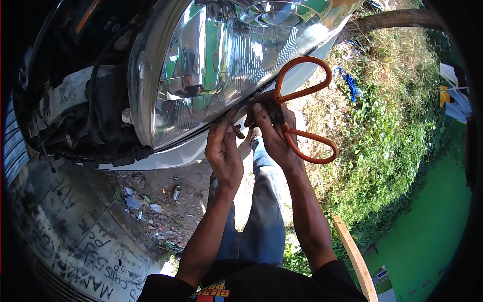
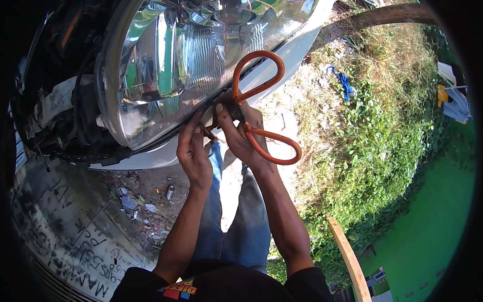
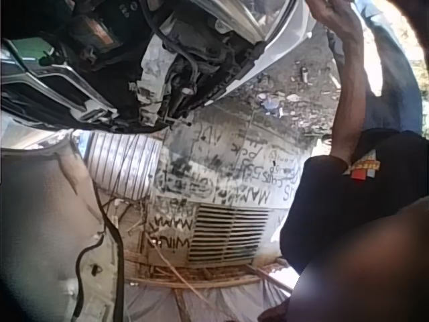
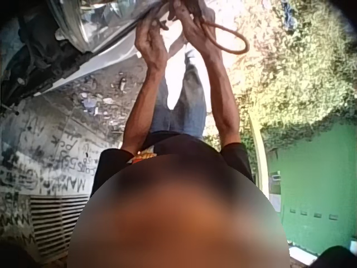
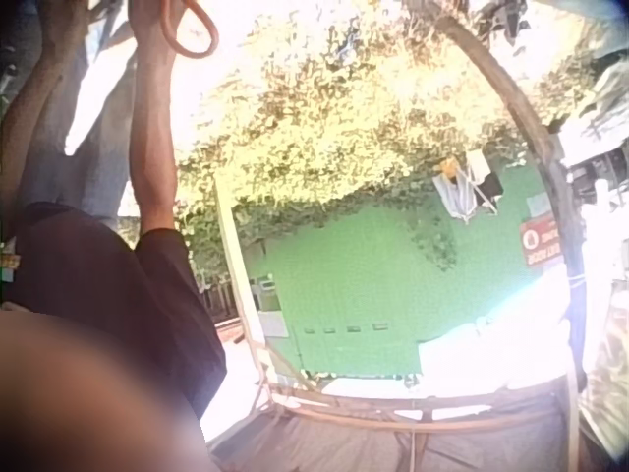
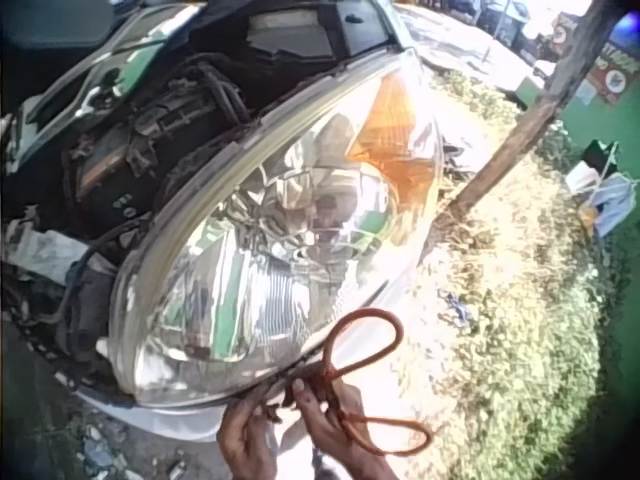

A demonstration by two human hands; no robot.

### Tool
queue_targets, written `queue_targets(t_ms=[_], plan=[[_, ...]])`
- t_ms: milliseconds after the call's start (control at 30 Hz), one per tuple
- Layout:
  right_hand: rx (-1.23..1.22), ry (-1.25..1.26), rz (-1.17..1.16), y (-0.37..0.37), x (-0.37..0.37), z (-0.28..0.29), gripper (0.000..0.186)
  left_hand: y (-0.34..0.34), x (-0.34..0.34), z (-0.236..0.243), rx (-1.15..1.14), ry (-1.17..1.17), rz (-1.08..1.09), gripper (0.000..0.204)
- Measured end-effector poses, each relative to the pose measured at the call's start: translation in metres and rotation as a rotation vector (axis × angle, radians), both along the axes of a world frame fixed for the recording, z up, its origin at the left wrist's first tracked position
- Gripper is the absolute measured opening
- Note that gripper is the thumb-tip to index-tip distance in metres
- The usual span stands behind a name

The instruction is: The person is repairing or adjusting a vehicle headlight using scissors to cut and fit a component.

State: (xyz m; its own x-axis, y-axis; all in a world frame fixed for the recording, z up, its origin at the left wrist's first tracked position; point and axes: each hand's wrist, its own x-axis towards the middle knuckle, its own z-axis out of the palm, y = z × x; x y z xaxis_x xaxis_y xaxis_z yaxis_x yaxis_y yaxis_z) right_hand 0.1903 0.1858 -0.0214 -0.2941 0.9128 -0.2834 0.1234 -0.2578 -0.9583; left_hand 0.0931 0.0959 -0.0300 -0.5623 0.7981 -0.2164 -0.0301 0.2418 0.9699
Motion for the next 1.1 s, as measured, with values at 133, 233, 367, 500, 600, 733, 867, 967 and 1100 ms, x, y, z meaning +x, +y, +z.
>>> queue_targets(t_ms=[133,233,367,500,600,733,867,967,1100], plan=[[0.086,-0.165,-0.109,-0.011,-0.005,0.020,0.016,-0.007,-0.004,-0.004,0.050,0.179,0.102,0.032],[0.010,-0.065,-0.297,-0.013,-0.002,0.037,0.018,-0.007,-0.017,0.011,-0.141,0.352,-0.039,0.030],[-0.008,-0.192,-0.182,-0.008,-0.001,0.041,0.023,-0.002,-0.015,0.017,-0.083,0.458,-0.086,0.030],[0.008,-0.294,-0.129,-0.003,-0.003,0.039,0.024,-0.004,-0.009,0.021,-0.178,0.365,-0.127,0.036],[0.044,-0.335,-0.101,0.000,-0.002,0.036,0.025,-0.002,-0.010,0.011,-0.127,0.426,-0.097,0.032],[0.111,-0.439,-0.133,0.000,-0.003,0.033,0.026,0.005,-0.014,0.014,-0.119,0.363,-0.086,0.030],[0.117,-0.424,-0.155,-0.002,-0.007,0.032,0.025,0.006,-0.017,0.016,-0.090,0.378,-0.106,0.026],[0.103,-0.483,-0.155,-0.002,-0.017,0.043,0.024,0.006,-0.017,0.015,-0.093,0.361,-0.130,0.028],[0.175,-0.567,-0.119,-0.007,-0.022,0.042,0.020,0.006,-0.019,0.015,-0.069,0.420,-0.138,0.019]])
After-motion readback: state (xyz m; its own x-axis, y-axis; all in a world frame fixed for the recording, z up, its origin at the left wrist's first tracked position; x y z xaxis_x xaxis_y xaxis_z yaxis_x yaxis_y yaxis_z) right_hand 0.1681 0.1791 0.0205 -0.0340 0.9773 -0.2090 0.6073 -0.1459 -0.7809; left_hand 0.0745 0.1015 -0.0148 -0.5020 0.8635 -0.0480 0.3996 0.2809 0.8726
